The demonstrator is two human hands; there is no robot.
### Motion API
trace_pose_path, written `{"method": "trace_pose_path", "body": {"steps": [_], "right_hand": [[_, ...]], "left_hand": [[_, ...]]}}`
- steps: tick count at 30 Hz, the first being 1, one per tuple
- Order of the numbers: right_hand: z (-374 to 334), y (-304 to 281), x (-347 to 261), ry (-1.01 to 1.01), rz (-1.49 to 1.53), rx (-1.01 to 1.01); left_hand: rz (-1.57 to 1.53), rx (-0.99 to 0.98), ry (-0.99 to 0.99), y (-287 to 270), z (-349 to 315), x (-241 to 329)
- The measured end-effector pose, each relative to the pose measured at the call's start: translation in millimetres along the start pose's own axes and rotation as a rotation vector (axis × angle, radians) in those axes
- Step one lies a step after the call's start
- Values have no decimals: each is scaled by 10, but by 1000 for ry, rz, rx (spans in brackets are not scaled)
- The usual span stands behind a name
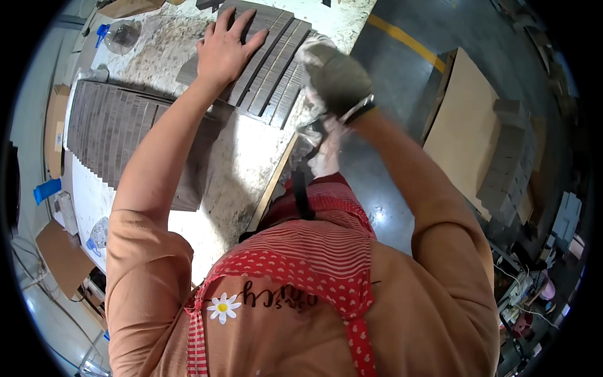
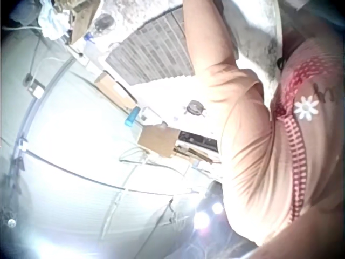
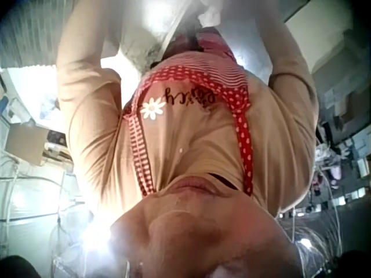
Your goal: The person picks up wooden slats from a table, wipes them with a cloth, and places them in a stack.
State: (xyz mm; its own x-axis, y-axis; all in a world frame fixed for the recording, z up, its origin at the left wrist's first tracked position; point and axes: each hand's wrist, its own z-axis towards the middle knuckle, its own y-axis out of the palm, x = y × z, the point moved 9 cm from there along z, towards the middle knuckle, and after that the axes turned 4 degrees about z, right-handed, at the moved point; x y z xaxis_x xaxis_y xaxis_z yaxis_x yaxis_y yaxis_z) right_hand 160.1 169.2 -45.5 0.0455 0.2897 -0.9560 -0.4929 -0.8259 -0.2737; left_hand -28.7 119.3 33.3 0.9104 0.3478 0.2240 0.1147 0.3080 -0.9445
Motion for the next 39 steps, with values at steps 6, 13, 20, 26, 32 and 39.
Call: {"method": "trace_pose_path", "body": {"steps": [6,13,20,26,32,39], "right_hand": [[-519,1117,-206,167,921,-361],[25,448,-556,-192,-792,-207],[245,257,-536,-177,-668,-88],[234,228,-472,310,-909,-230],[177,198,-653,-266,-1079,-12],[-20,614,-924,-511,-1043,12]], "left_hand": [[61,33,-5,164,-25,-202],[71,-2,-6,123,6,-105],[98,3,-8,142,20,-141],[100,-9,-10,149,-22,-177],[110,-31,-32,118,-49,-230],[36,35,-48,157,-24,-200]]}}
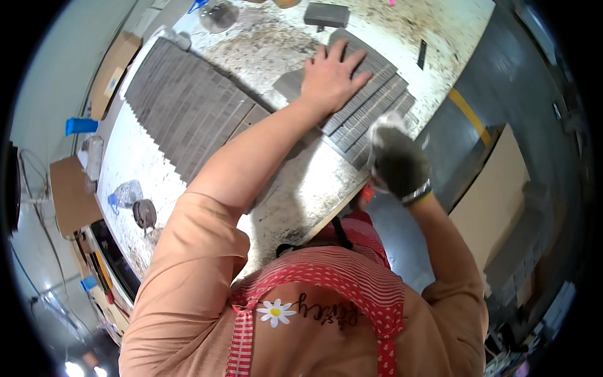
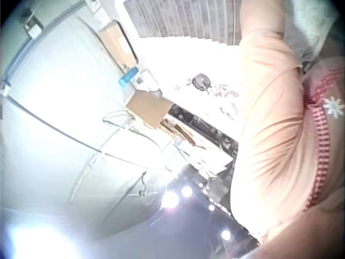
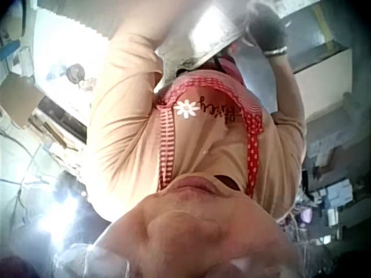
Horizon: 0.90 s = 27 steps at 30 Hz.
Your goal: The person picks up wooden slats from a table, wipes them with a cloth, and places them in a stack.
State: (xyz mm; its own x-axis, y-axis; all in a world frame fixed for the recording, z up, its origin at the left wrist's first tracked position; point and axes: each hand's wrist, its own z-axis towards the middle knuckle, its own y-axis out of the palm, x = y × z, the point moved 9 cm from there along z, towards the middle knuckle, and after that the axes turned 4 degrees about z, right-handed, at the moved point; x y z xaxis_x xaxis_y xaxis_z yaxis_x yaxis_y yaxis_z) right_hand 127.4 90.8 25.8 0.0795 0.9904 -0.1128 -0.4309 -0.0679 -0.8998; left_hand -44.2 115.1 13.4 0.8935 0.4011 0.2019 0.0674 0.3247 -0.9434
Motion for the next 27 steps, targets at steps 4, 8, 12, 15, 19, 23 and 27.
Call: {"method": "trace_pose_path", "body": {"steps": [4,8,12,15,19,23,27], "right_hand": [[-122,106,836,383,53,-142],[-371,-158,1814,523,-2,83],[-115,-584,1591,394,-125,81],[272,-1128,906,116,-241,283],[891,-973,-178,186,285,181],[1310,-757,-1935,-499,432,169],[1516,79,-2806,-651,274,61]], "left_hand": [[-41,-19,-30,-88,-36,-39],[7,29,16,33,24,30],[-111,256,173,-510,-406,251],[-379,306,325,-1016,-1224,239],[-181,159,278,-994,-2141,-131],[-451,-214,-22,-558,-2280,-546],[-545,-131,-83,-358,-2424,-711]]}}
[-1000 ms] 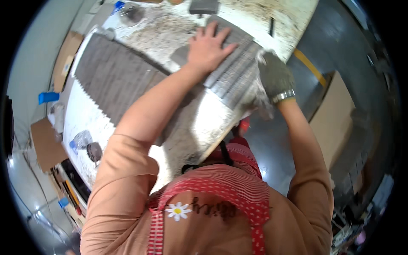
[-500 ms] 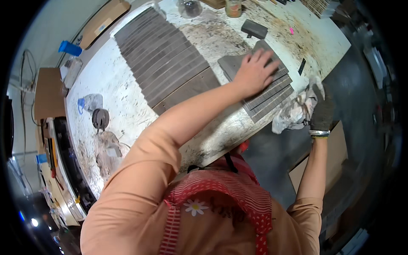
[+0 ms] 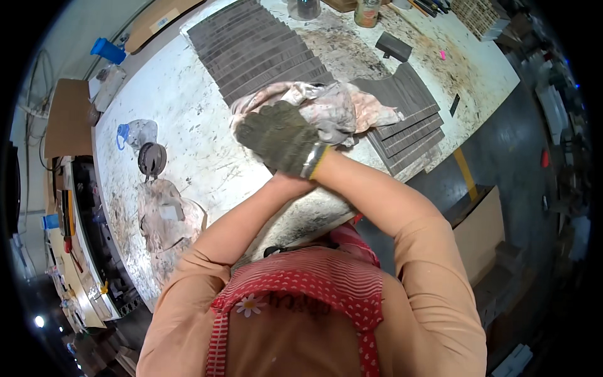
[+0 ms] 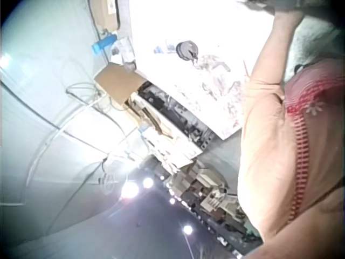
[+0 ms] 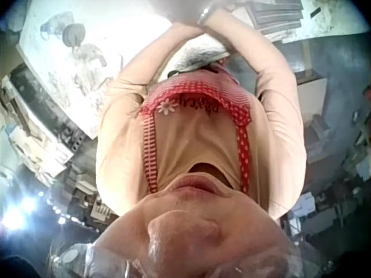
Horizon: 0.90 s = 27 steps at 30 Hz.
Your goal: The person picks up wooden slats from a table, wipes them with a cloth, and places them in a stack.
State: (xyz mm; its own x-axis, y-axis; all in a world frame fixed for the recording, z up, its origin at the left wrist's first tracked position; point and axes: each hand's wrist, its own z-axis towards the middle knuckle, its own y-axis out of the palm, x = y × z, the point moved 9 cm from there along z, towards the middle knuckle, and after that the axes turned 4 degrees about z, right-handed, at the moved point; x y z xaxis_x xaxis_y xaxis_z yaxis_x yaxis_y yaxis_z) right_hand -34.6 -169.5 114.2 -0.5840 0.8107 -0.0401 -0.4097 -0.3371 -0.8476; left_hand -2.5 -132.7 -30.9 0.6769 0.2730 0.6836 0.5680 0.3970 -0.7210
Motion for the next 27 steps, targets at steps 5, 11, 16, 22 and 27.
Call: {"method": "trace_pose_path", "body": {"steps": [5,11,16,22,27], "right_hand": [[-452,-115,729,290,0,-35],[-52,44,68,120,132,-64],[-495,-225,942,227,3,119],[-748,-476,1415,471,13,250],[-648,-638,1499,674,246,254]], "left_hand": [[567,-22,286,-84,108,461],[-9,18,42,-52,-5,94],[599,-27,287,-71,85,427],[677,178,328,-188,154,573],[745,245,275,-283,122,599]]}}
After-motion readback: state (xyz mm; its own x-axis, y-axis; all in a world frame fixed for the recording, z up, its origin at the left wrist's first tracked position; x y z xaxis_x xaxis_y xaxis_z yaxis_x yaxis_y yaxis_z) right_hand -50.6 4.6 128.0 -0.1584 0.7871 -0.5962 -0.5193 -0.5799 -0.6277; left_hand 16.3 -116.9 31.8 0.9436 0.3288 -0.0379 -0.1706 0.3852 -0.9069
